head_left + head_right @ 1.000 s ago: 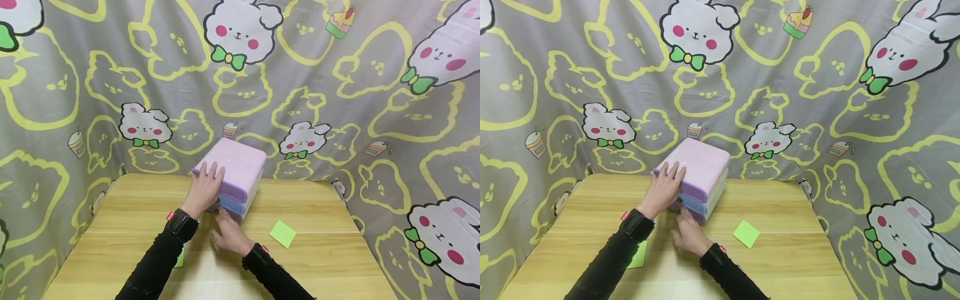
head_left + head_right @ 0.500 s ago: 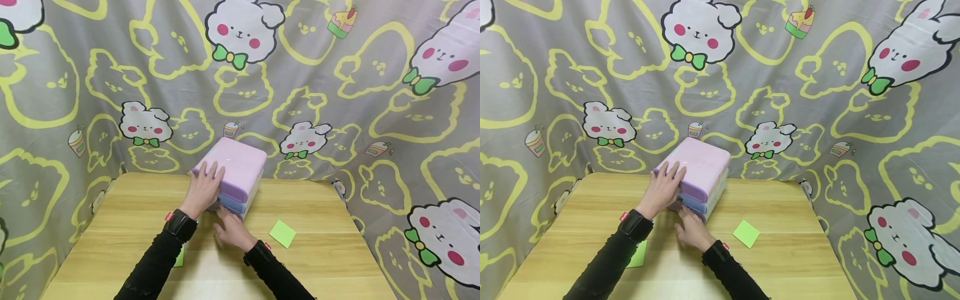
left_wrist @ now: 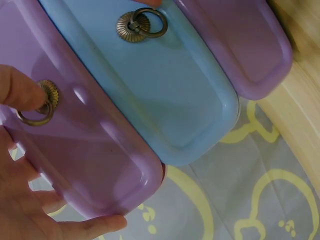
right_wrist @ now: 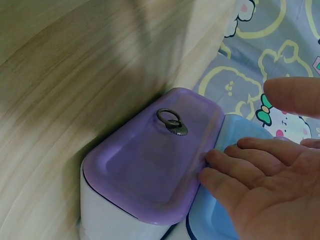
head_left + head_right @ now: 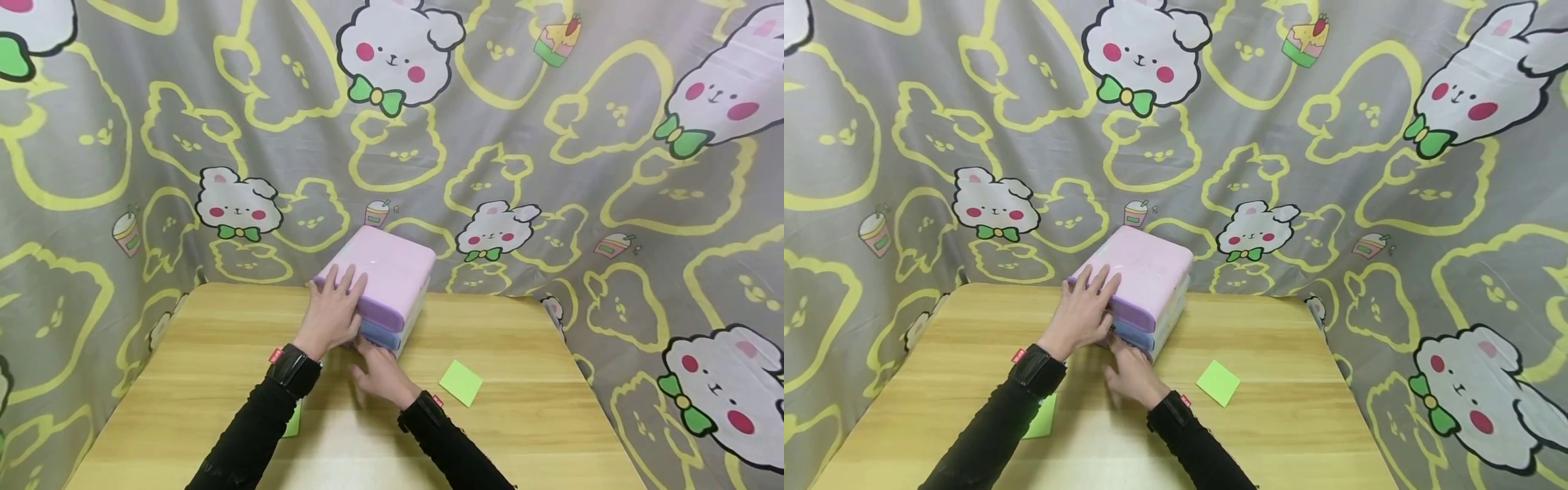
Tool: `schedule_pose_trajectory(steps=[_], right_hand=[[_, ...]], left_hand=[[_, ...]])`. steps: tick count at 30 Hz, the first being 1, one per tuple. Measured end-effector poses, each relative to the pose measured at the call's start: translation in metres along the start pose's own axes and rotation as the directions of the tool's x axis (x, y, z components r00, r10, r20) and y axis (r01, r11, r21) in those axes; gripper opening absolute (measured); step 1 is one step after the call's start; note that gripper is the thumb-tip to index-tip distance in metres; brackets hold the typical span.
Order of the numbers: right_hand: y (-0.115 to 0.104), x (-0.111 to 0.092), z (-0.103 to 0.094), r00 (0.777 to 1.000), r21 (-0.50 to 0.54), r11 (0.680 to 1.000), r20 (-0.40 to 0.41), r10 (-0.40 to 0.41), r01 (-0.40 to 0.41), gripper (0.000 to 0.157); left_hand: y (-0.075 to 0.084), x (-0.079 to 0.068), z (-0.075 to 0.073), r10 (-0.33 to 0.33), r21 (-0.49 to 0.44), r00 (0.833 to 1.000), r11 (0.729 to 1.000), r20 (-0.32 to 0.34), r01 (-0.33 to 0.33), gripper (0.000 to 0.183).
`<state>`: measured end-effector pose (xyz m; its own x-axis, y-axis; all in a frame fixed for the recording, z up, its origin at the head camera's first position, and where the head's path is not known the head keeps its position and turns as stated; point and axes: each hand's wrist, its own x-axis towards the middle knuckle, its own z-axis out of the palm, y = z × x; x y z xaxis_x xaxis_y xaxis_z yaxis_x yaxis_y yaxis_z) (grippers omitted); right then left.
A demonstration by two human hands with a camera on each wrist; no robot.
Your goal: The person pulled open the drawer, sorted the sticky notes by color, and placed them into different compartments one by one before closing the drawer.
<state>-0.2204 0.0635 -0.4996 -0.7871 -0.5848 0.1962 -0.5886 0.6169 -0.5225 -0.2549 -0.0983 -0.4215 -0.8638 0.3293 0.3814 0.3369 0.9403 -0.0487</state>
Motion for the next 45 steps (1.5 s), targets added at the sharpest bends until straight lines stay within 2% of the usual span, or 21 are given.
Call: schedule_pose_trajectory(steps=[8, 18, 22, 27, 32, 37, 45], right_hand=[[-0.001, -0.002, -0.002, 0.999, 0.03, 0.999, 0.016, 0.037, -0.037, 0.063], [-0.001, -0.001, -0.003, 1.0, 0.048, 0.999, 0.004, -0.005, 0.005, 0.062], [-0.001, 0.0, -0.004, 1.0, 0.045, 0.999, 0.012, 0.007, -0.008, 0.057], [0.001, 0.0, -0.003, 0.999, 0.091, 0.995, 0.031, 0.035, -0.038, 0.056], [0.003, 0.0, -0.001, 0.998, 0.132, 0.989, 0.01, 0.069, -0.07, 0.054], [0.006, -0.001, 0.006, 0.997, 0.08, 0.994, 0.009, 0.081, -0.081, 0.054], [0.01, -0.003, 0.019, 0.994, -0.029, 0.994, -0.002, 0.109, -0.109, 0.051]], left_hand=[[0.0, -0.003, 0.003, 0.016, 0.002, 0.999, 1.0, -0.032, -0.016, 0.085], [0.0, -0.002, 0.007, 0.016, 0.032, 0.999, 0.999, -0.052, -0.014, 0.095], [0.001, -0.001, 0.01, 0.014, 0.036, 0.996, 0.999, -0.093, -0.01, 0.101], [0.002, -0.002, 0.015, 0.002, 0.048, 0.988, 0.999, -0.155, 0.006, 0.105], [0.003, -0.002, 0.019, -0.004, 0.053, 0.984, 0.999, -0.179, 0.014, 0.105], [0.002, -0.004, 0.021, -0.018, 0.064, 0.984, 0.998, -0.178, 0.03, 0.105], [0.004, -0.003, 0.021, -0.037, 0.025, 0.983, 0.999, -0.179, 0.042, 0.099]])
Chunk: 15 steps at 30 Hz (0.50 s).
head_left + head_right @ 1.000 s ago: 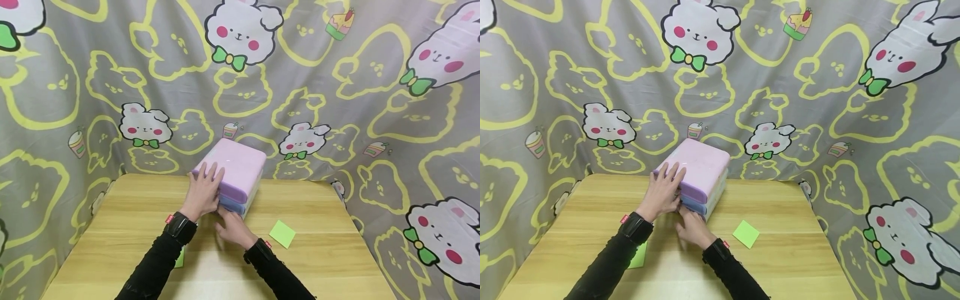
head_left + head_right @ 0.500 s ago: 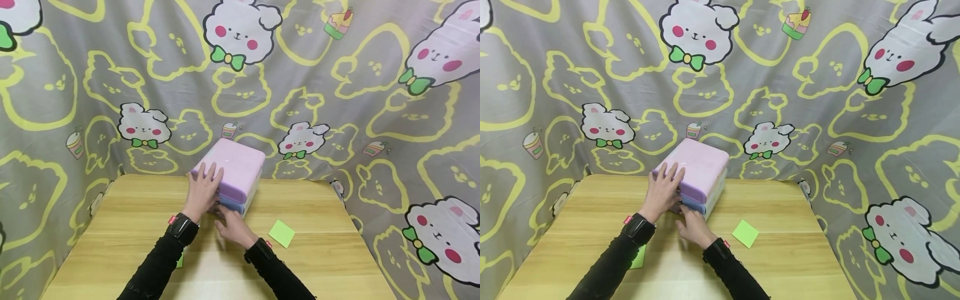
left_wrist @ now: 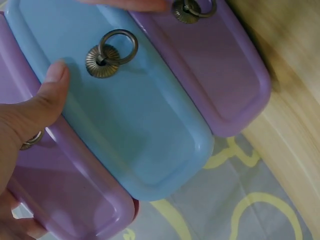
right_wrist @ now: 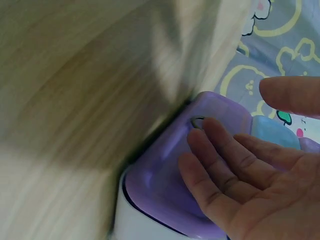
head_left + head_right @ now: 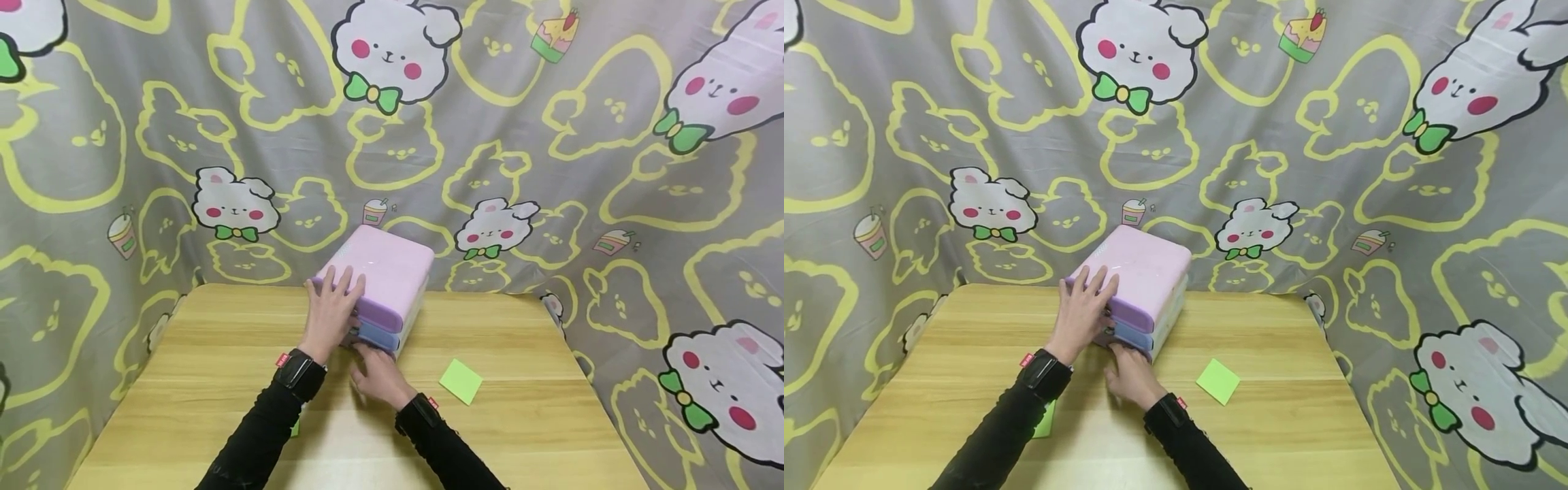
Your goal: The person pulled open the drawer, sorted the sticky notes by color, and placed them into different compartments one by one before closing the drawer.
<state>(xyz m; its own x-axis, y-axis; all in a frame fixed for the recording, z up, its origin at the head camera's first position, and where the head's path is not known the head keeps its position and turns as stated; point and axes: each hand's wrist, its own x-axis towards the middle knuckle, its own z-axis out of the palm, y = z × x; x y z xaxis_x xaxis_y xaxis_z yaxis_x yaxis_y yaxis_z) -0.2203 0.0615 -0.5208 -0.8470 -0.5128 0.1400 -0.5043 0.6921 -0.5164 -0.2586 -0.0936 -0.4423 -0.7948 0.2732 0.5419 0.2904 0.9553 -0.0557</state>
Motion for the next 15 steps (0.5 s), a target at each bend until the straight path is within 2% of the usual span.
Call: schedule_pose_trajectory(steps=[6, 15], right_hand=[[0.002, 0.0, 0.01, 0.998, -0.043, 0.998, 0.04, 0.047, -0.045, 0.057], [0.002, 0.002, 0.018, 0.999, -0.135, 0.99, 0.037, 0.036, -0.031, 0.057]], left_hand=[[0.002, 0.0, -0.002, -0.013, -0.008, 1.0, 1.0, -0.002, 0.013, 0.097], [0.002, 0.0, -0.001, -0.016, -0.024, 1.0, 1.0, 0.009, 0.016, 0.098]])
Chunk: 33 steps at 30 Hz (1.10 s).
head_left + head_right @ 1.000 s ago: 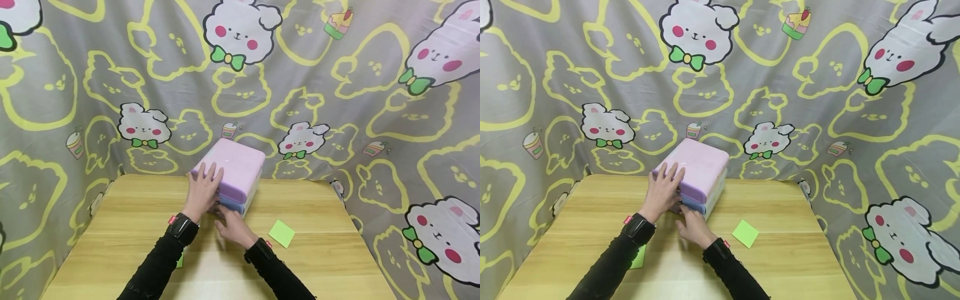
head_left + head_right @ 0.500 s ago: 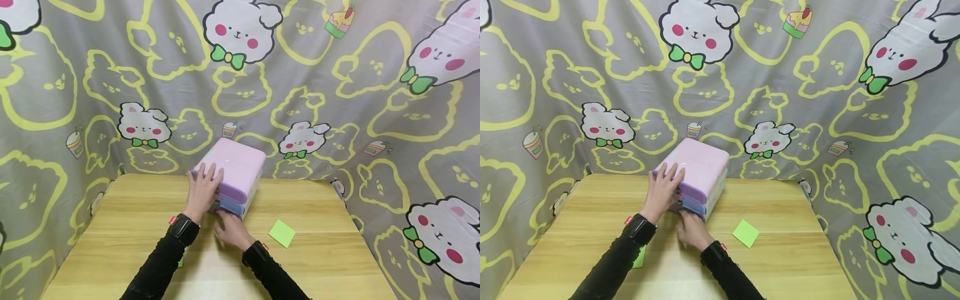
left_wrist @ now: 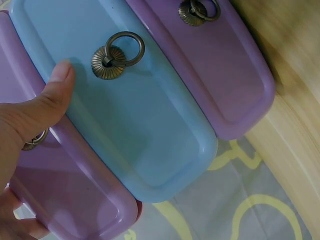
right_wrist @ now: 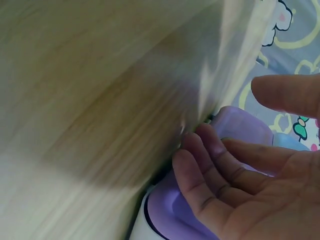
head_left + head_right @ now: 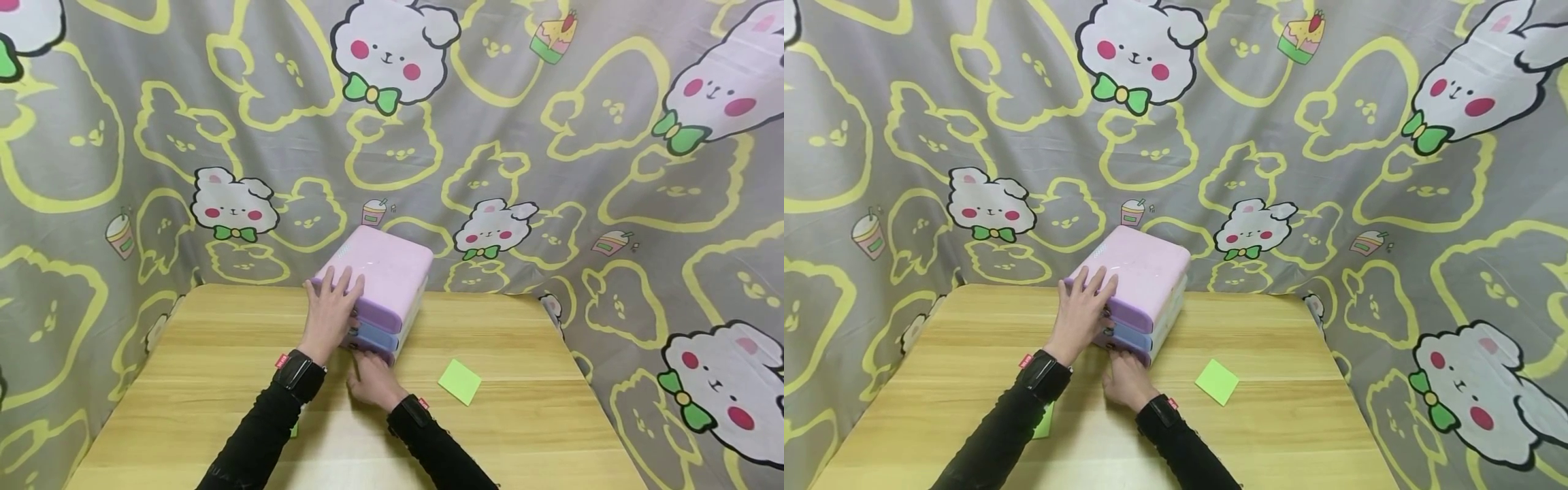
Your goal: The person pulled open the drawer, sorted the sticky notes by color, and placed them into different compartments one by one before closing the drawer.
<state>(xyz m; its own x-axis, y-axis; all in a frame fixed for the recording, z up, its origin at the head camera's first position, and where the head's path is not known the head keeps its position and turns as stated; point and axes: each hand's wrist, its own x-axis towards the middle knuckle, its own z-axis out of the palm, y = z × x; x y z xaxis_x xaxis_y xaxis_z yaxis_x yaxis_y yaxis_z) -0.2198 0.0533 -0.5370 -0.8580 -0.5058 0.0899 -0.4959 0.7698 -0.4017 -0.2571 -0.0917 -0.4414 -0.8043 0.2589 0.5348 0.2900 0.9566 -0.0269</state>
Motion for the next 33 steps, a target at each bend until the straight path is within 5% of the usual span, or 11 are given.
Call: schedule_pose_trajectory(steps=[7, 20, 28, 33], right_hand=[[-0.002, 0.001, 0.007, 1.0, -0.038, 0.999, 0.012, 0.002, -0.002, 0.046], [-0.005, -0.002, 0.01, 0.999, -0.101, 0.995, -0.025, -0.023, 0.02, 0.055], [-0.009, -0.001, 0.018, 1.0, -0.295, 0.956, -0.028, -0.008, -0.001, 0.066], [-0.011, 0.001, 0.018, 0.999, -0.295, 0.955, -0.038, 0.01, -0.021, 0.064]], left_hand=[[0.0, 0.0, -0.001, 0.001, 0.001, 1.0, 1.0, 0.005, -0.001, 0.099], [0.0, 0.0, -0.001, -0.005, -0.014, 1.0, 1.0, 0.015, 0.005, 0.1], [0.001, 0.0, -0.002, -0.006, -0.015, 1.0, 1.0, 0.027, 0.007, 0.099], [0.001, 0.0, -0.002, -0.009, -0.016, 1.0, 1.0, 0.029, 0.01, 0.099]])
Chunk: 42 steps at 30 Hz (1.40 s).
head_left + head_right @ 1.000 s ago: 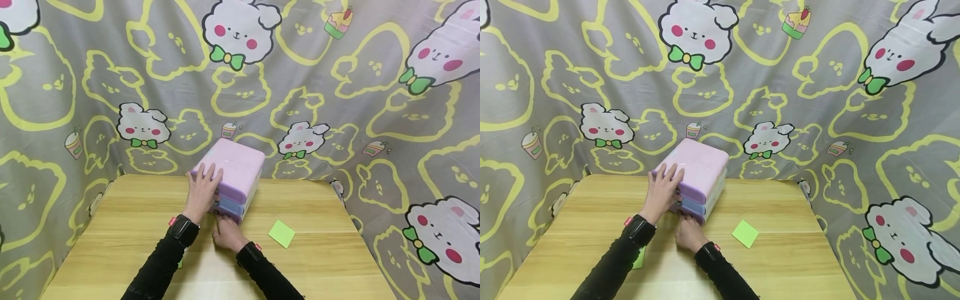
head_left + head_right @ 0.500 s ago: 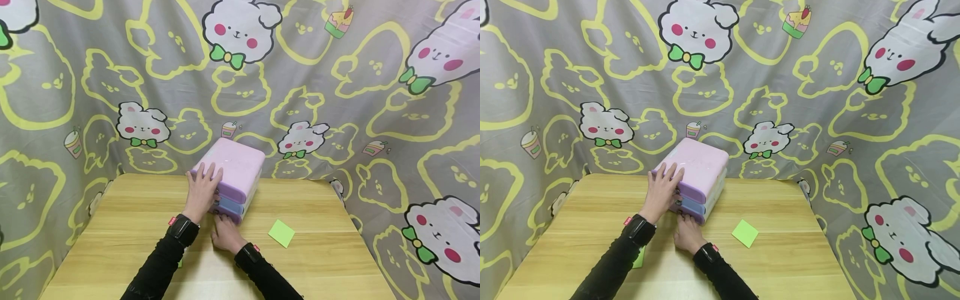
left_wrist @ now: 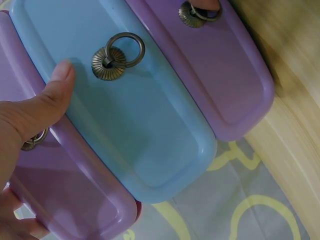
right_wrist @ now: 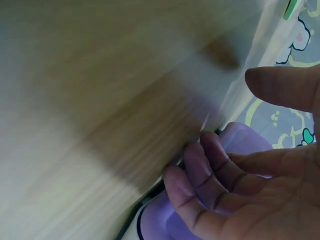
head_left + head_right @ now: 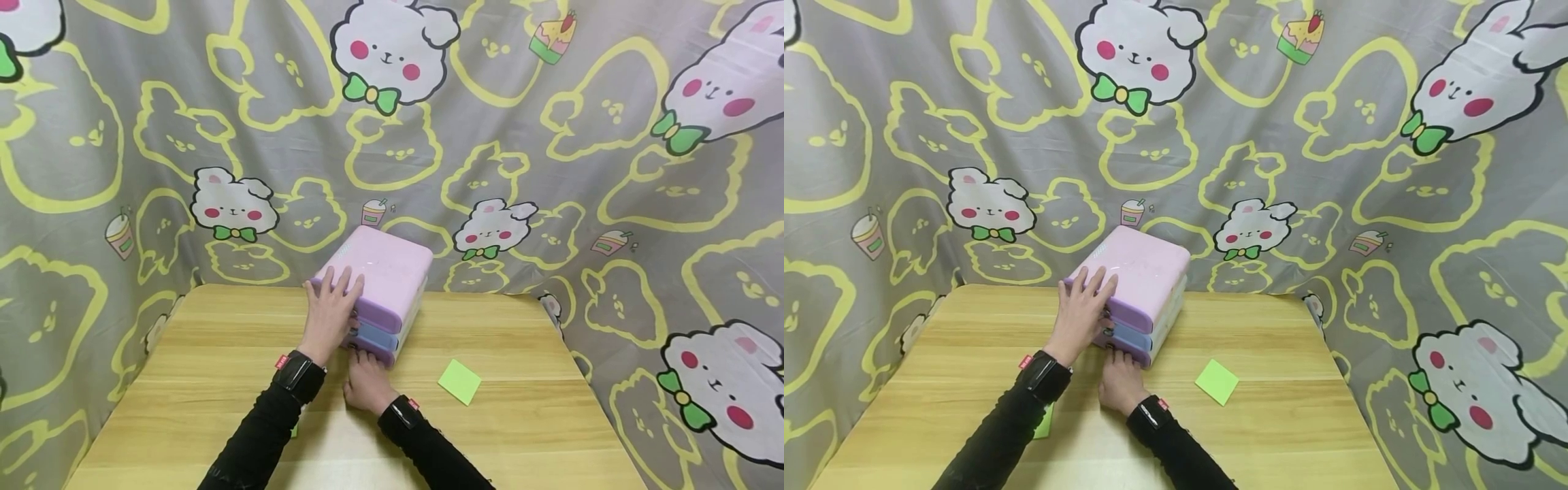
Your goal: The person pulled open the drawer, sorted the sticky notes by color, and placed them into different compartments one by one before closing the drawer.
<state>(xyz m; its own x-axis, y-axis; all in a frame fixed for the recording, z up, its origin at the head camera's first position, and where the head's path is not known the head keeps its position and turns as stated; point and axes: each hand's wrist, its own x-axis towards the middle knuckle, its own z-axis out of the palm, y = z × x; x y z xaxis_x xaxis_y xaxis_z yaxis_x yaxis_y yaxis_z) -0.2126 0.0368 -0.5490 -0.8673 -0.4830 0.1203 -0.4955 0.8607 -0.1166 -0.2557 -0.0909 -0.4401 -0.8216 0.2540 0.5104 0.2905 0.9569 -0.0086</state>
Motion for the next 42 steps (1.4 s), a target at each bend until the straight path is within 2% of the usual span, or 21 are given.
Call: schedule_pose_trajectory(steps=[6, 9, 13, 17, 23, 27, 30, 34, 42], right_hand=[[0.0, 0.004, -0.002, 1.0, 0.069, 0.998, 0.012, 0.004, -0.005, 0.065], [0.001, 0.007, -0.002, 1.0, 0.142, 0.99, 0.022, 0.006, -0.01, 0.058], [0.004, 0.009, -0.006, 0.998, 0.281, 0.96, 0.056, -0.005, -0.011, 0.049], [0.005, 0.008, -0.009, 0.995, 0.369, 0.929, 0.097, 0.008, -0.044, 0.05], [0.005, 0.006, -0.013, 0.989, 0.382, 0.919, 0.14, 0.046, -0.096, 0.054], [0.006, 0.006, -0.016, 0.987, 0.39, 0.915, 0.154, 0.049, -0.106, 0.059], [0.006, 0.006, -0.017, 0.987, 0.406, 0.908, 0.155, 0.044, -0.104, 0.058], [0.006, 0.003, -0.018, 0.984, 0.417, 0.902, 0.175, 0.042, -0.113, 0.059], [0.007, 0.003, -0.024, 0.975, 0.464, 0.872, 0.214, 0.062, -0.158, 0.061]], left_hand=[[0.0, 0.001, 0.0, -0.004, -0.01, 1.0, 1.0, 0.006, 0.004, 0.098], [0.0, 0.002, 0.0, -0.008, -0.006, 1.0, 1.0, 0.011, 0.008, 0.099], [-0.001, 0.002, 0.0, -0.007, -0.004, 1.0, 1.0, 0.012, 0.007, 0.099], [-0.001, 0.002, 0.001, 0.003, -0.007, 1.0, 1.0, 0.002, -0.003, 0.098], [0.0, 0.008, -0.002, 0.038, 0.032, 0.999, 0.999, -0.013, -0.037, 0.099], [-0.001, 0.015, -0.006, 0.068, 0.111, 0.998, 0.992, -0.005, -0.067, 0.109], [-0.002, 0.02, -0.007, 0.09, 0.137, 0.996, 0.986, 0.009, -0.091, 0.118], [-0.005, 0.024, -0.008, 0.109, 0.111, 0.993, 0.987, 0.035, -0.113, 0.121], [-0.009, 0.028, -0.009, 0.117, 0.01, 0.984, 0.993, 0.133, -0.12, 0.118]])
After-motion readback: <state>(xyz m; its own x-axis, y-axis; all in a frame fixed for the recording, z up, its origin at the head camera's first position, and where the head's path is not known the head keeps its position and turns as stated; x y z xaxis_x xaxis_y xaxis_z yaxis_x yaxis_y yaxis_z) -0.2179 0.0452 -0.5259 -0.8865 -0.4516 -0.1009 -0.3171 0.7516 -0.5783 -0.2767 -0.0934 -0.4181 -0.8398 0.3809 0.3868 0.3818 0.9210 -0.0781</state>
